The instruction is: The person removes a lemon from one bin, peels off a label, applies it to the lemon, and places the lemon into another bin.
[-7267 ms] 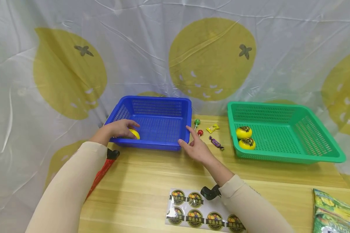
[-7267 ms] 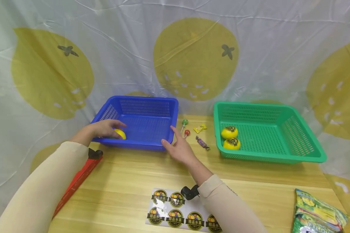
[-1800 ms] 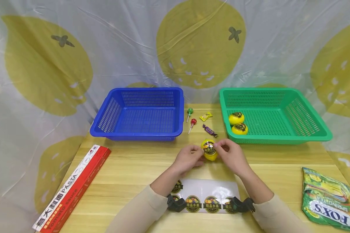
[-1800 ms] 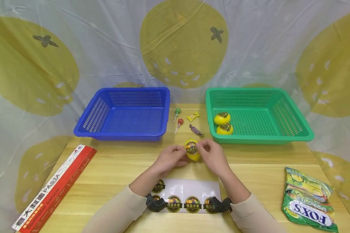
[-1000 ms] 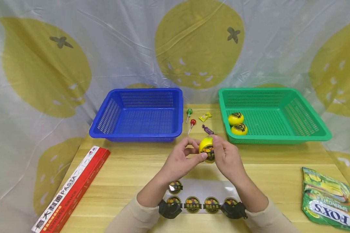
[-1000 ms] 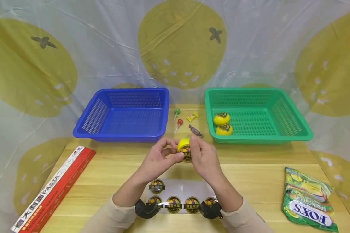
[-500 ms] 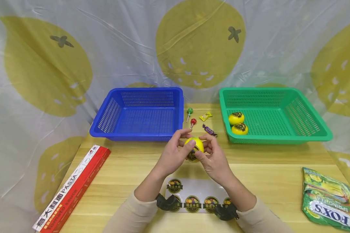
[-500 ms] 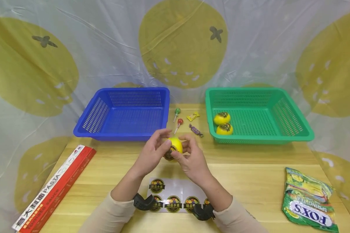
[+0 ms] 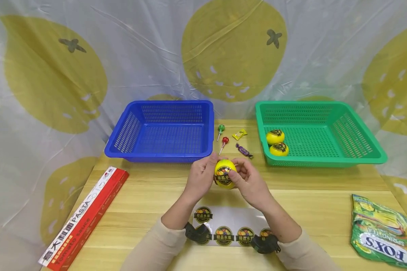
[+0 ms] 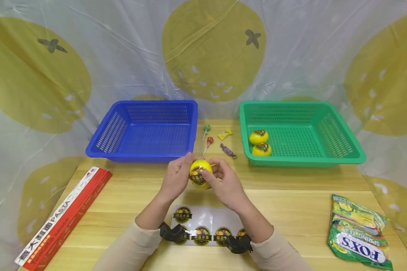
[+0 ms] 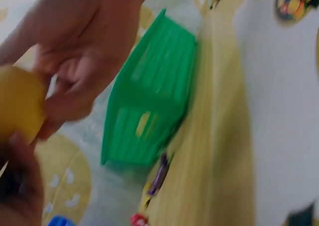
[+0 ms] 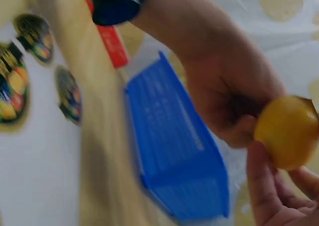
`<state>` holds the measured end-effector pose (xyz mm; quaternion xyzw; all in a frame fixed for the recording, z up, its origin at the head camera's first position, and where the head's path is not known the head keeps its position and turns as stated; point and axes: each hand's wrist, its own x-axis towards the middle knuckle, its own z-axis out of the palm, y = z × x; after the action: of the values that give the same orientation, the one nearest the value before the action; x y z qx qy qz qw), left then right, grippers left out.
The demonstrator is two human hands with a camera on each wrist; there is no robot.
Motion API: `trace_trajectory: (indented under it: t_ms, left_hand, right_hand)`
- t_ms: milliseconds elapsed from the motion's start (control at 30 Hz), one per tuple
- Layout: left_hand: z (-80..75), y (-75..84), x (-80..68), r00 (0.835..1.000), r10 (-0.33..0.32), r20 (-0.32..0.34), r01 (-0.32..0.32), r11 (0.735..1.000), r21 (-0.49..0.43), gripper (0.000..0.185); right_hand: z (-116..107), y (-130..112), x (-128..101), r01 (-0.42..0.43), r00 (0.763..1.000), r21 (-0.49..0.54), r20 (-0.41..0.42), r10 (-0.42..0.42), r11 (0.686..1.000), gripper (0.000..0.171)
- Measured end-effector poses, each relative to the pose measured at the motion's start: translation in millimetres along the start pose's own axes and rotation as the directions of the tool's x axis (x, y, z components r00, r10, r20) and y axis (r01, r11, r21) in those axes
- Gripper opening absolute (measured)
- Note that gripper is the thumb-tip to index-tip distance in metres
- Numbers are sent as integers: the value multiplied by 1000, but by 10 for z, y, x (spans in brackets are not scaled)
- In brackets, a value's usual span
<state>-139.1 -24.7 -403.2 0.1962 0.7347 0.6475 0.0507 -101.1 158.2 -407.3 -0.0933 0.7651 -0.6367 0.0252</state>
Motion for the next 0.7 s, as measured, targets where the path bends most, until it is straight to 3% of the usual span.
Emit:
trace_trajectory:
  t_ms: [100,200,367,533,600,700]
  left_hand:
    - [-70,25,7,981,-31,192,38,999,-34,41]
    - [-76,39,10,947,-68,315,100,991,-85,57]
    - [34,31,3,962,-134,237,171,974,-145,65]
    - [118,-2,-16,967,-145,211,169,980,-104,63]
    - [120,-18,-18,971,-129,202,141,989,-45,65]
    - [109,-36,-11,979,-75,190,72,997,25,67]
  right_hand:
    - [-168,-25,27,-37,999,-42,29,38,998,44]
    - [-271,-56,34,-72,997,-87,-13,72,994,44]
    - [-230,-64,32,-116,990,-223,-110,93,968,50]
    - [-162,-28,30,-151,984,-438,-152,93,886,47]
    - [-159,-8,28,-117,988,-494,-147,50,861,43]
    - [-186,22,15,1,987,-558,-131,-89,830,37]
